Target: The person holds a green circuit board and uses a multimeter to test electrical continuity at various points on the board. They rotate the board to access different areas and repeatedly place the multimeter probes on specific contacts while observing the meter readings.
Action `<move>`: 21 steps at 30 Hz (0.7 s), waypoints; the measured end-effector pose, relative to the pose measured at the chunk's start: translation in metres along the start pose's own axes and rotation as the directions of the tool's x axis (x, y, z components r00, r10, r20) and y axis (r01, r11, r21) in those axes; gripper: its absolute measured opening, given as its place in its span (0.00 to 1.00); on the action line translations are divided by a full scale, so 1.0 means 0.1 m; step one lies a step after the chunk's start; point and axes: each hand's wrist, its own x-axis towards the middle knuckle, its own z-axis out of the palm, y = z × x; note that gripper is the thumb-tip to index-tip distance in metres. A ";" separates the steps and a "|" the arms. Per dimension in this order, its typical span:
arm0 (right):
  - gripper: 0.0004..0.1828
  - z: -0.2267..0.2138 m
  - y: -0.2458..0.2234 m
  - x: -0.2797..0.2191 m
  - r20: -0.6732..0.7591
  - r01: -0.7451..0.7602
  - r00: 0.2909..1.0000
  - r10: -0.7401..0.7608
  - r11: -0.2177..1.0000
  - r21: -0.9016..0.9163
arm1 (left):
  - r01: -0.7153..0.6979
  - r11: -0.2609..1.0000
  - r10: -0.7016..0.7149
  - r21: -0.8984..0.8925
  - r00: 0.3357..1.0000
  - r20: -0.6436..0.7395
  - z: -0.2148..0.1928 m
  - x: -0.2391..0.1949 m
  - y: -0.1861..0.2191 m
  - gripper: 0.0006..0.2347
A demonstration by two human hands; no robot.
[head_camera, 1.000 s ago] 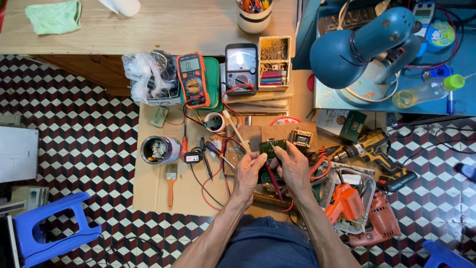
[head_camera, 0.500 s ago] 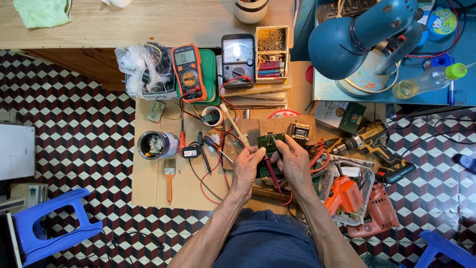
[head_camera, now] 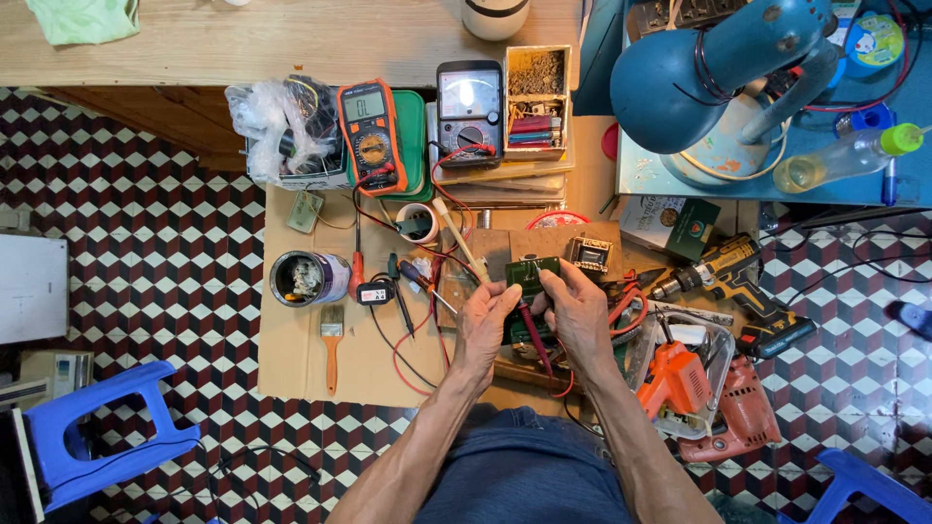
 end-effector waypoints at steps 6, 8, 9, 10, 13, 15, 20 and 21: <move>0.16 -0.04 0.06 0.04 0.010 -0.014 1.000 0.014 0.999 0.029 | 0.004 1.000 -0.004 0.001 1.000 -0.003 -0.02 0.04 -0.04 0.15; 0.16 -0.06 0.08 0.06 0.010 -0.024 1.000 0.023 0.998 0.061 | 0.003 1.000 -0.003 0.025 1.000 -0.014 -0.02 0.06 -0.06 0.15; 0.16 -0.06 0.09 0.07 0.010 -0.021 1.000 0.020 0.998 0.065 | 0.002 0.999 -0.002 0.037 1.000 -0.020 -0.03 0.07 -0.07 0.15; 0.16 -0.07 0.10 0.08 0.010 -0.017 1.000 0.017 0.997 0.069 | 0.009 0.999 -0.008 0.042 1.000 -0.019 -0.04 0.08 -0.08 0.15; 0.14 -0.10 0.13 0.09 0.006 -0.026 1.000 0.026 0.995 0.101 | 0.023 0.998 -0.023 0.062 1.000 -0.011 -0.04 0.11 -0.10 0.16; 0.14 -0.12 0.12 0.10 0.003 -0.053 0.999 0.053 0.993 0.105 | 0.027 0.997 -0.026 0.075 1.000 -0.008 -0.05 0.13 -0.12 0.16; 0.12 -0.22 0.08 0.07 0.011 -0.096 0.995 0.095 0.994 0.050 | 0.026 0.995 -0.028 0.097 0.999 0.026 -0.07 0.16 -0.15 0.16; 0.12 -0.24 0.07 0.07 0.006 -0.102 0.995 0.102 0.993 0.052 | 0.033 0.994 -0.037 0.106 0.999 0.029 -0.06 0.17 -0.16 0.16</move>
